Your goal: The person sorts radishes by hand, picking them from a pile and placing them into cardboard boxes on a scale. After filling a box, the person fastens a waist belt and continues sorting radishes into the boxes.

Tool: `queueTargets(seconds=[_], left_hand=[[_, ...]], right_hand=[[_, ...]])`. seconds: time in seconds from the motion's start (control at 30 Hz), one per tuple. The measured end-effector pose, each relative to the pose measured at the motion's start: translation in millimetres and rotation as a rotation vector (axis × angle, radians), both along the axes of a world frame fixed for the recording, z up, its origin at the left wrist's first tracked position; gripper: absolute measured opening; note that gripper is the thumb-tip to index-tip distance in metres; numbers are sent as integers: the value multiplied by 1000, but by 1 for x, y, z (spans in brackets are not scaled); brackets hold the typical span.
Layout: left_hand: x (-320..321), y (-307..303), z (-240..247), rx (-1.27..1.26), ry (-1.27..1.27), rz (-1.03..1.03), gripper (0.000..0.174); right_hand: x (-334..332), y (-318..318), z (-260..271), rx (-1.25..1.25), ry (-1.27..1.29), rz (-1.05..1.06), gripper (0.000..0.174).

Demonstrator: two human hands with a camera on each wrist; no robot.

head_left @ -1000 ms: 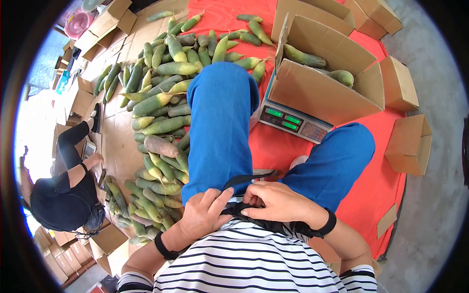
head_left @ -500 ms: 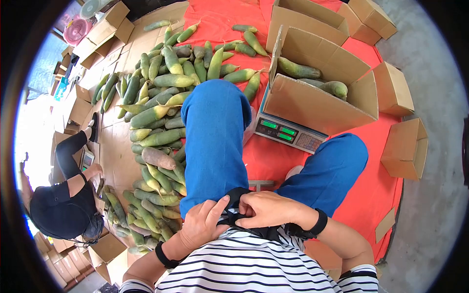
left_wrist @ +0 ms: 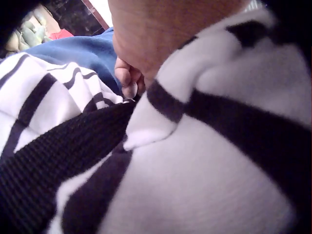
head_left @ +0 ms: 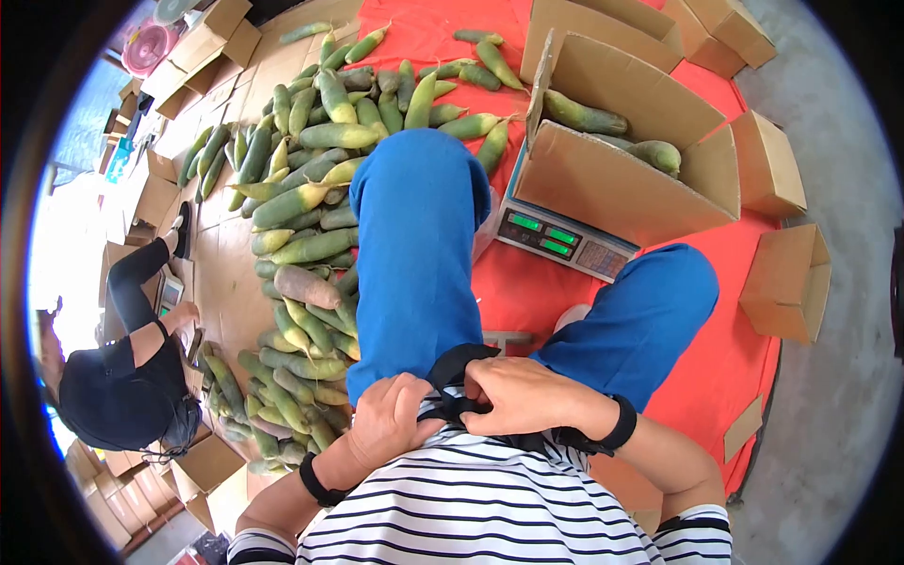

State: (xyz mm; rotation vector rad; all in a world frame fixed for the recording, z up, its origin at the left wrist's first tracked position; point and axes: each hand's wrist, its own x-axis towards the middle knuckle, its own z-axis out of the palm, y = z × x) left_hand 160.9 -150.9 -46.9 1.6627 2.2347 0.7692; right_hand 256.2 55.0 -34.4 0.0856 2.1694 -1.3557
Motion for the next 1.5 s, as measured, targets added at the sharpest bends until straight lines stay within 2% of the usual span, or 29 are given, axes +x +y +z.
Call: queueTargets(seconds=[0.1, 0.23, 0.33, 0.4, 0.53, 0.6, 0.7, 0.73, 0.83, 0.9, 1.0, 1.13, 1.2, 1.37, 1.5], left_hand=[[-3, 5, 6, 7, 54, -65, 34], [-2, 4, 4, -45, 79, -117, 32], [-3, 5, 3, -2, 64, -124, 31], [-3, 4, 0, 23, 59, -133, 30], [-2, 4, -1, 18, 51, -141, 29], [-3, 4, 0, 21, 42, -141, 29], [-2, 4, 1, 31, 27, -138, 28], [-2, 3, 1, 31, 28, -136, 28], [0, 2, 0, 6, 7, -124, 27], [5, -3, -3, -50, -87, -53, 29], [5, -18, -2, -144, -125, -60, 33], [3, -41, 11, -221, -59, -96, 34], [6, -55, 15, -315, -77, -33, 33], [14, -79, 15, -343, -181, 43, 29], [17, -95, 12, -372, -422, 161, 22]], right_hand=[[2, 0, 3, 13, -4, -2, 40], [2, 1, 3, 38, 10, 9, 36], [5, 11, -4, -278, -96, -110, 27], [11, 6, -22, -431, -68, -269, 31], [11, 5, -26, -335, -62, -188, 35], [9, 4, -26, -326, -82, -151, 43], [9, -2, -9, -185, 89, -24, 59], [14, -12, -18, -95, 222, -35, 60], [13, -24, -14, -35, 141, -72, 56], [12, -21, -10, -109, 143, -141, 53], [13, -17, -2, -145, 144, -151, 50], [10, -13, 12, -197, 108, -104, 52], [8, -13, 12, -201, 97, -93, 52], [10, -15, 9, -206, 131, -84, 51], [12, -17, 4, -204, 163, -84, 51]])
